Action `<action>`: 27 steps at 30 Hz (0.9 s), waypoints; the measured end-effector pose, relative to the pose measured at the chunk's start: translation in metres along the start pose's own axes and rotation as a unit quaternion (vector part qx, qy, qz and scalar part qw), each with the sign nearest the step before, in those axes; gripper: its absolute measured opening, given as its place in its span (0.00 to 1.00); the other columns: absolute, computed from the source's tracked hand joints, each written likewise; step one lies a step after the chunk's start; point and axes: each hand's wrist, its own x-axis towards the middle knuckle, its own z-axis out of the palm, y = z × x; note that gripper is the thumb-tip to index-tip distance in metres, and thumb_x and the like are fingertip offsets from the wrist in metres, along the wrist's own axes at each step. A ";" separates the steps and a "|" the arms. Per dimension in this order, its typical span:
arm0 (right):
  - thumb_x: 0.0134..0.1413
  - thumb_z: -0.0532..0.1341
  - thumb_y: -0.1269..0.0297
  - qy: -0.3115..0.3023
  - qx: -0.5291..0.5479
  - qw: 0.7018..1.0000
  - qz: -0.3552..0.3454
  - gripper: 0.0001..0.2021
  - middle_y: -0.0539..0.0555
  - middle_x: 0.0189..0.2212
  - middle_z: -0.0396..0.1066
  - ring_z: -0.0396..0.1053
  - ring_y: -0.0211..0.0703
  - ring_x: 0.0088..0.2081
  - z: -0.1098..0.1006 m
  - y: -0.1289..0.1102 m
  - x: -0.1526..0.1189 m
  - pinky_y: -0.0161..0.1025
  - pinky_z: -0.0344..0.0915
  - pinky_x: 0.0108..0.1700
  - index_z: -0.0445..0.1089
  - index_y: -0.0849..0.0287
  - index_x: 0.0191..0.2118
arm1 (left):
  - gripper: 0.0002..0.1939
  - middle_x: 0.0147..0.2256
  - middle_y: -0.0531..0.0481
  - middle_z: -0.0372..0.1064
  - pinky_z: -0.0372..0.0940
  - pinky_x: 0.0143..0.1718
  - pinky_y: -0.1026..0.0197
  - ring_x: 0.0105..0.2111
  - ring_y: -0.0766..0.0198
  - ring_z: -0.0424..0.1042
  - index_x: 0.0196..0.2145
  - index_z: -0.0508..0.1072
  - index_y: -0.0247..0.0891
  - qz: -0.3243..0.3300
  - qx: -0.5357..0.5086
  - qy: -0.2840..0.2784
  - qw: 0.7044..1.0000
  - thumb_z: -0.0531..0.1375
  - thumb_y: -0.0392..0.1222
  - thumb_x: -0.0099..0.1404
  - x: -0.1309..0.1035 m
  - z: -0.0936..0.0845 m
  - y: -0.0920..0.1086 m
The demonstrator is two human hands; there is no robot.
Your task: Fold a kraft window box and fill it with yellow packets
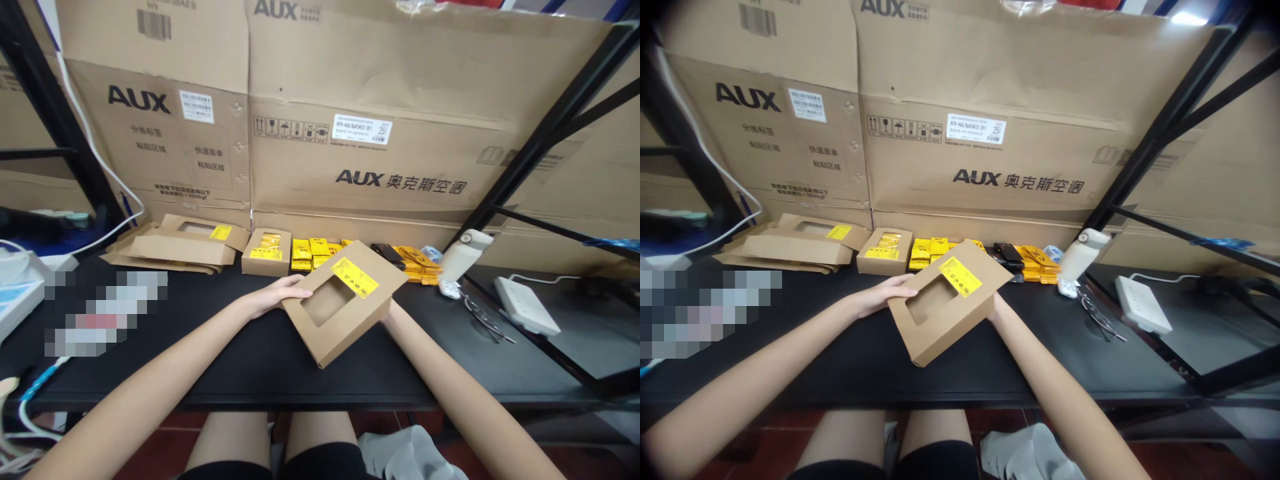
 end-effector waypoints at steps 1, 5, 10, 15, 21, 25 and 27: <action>0.60 0.56 0.53 0.014 0.014 1.000 0.004 0.13 0.53 0.41 0.74 0.72 0.44 0.43 0.002 -0.001 0.000 0.41 0.70 0.46 0.72 0.54 0.40 | 0.24 0.41 0.46 0.76 0.68 0.40 0.54 0.42 0.51 0.75 0.45 0.74 0.42 -0.020 -0.012 -0.012 1.000 0.67 0.50 0.50 0.001 0.000 0.000; 0.62 0.53 0.56 0.040 0.091 0.995 0.031 0.13 0.51 0.36 0.77 0.74 0.41 0.37 0.007 -0.008 -0.001 0.39 0.71 0.41 0.71 0.54 0.41 | 0.25 0.45 0.45 0.74 0.65 0.45 0.54 0.47 0.50 0.72 0.46 0.72 0.39 -0.026 -0.055 0.033 0.998 0.66 0.50 0.51 0.005 0.002 0.002; 0.62 0.49 0.47 -0.024 0.105 0.991 0.079 0.21 0.52 0.28 0.75 0.72 0.36 0.28 0.009 -0.015 -0.002 0.32 0.67 0.29 0.70 0.58 0.36 | 0.24 0.44 0.45 0.74 0.62 0.49 0.53 0.49 0.50 0.70 0.43 0.71 0.38 0.042 -0.049 0.150 0.987 0.65 0.51 0.50 0.010 0.000 -0.002; 0.59 0.55 0.49 -0.028 0.052 0.997 0.056 0.15 0.51 0.32 0.75 0.72 0.37 0.31 0.009 -0.010 -0.002 0.34 0.68 0.33 0.69 0.54 0.42 | 0.20 0.42 0.46 0.75 0.62 0.50 0.52 0.48 0.49 0.71 0.40 0.72 0.38 0.049 -0.007 0.143 0.988 0.63 0.51 0.51 0.011 -0.002 -0.003; 0.55 0.59 0.52 0.016 0.031 0.999 0.011 0.14 0.50 0.38 0.76 0.74 0.39 0.36 0.009 -0.010 -0.002 0.34 0.68 0.35 0.68 0.52 0.45 | 0.21 0.42 0.47 0.76 0.63 0.51 0.52 0.48 0.49 0.71 0.42 0.72 0.40 0.006 -0.020 0.091 0.996 0.65 0.50 0.50 0.007 0.002 0.000; 0.53 0.61 0.55 0.019 0.040 0.999 0.010 0.14 0.49 0.42 0.76 0.74 0.38 0.39 0.012 -0.012 -0.004 0.34 0.68 0.36 0.68 0.52 0.44 | 0.23 0.45 0.47 0.75 0.62 0.51 0.52 0.51 0.50 0.70 0.45 0.70 0.40 -0.009 -0.043 0.056 0.997 0.65 0.51 0.52 0.006 0.003 0.000; 0.53 0.61 0.55 0.014 0.042 0.999 0.009 0.14 0.48 0.42 0.76 0.74 0.37 0.38 0.012 -0.012 -0.005 0.33 0.68 0.37 0.68 0.52 0.45 | 0.23 0.46 0.46 0.74 0.62 0.52 0.53 0.51 0.50 0.70 0.45 0.70 0.40 -0.013 -0.044 0.050 0.998 0.64 0.51 0.52 0.006 0.002 0.000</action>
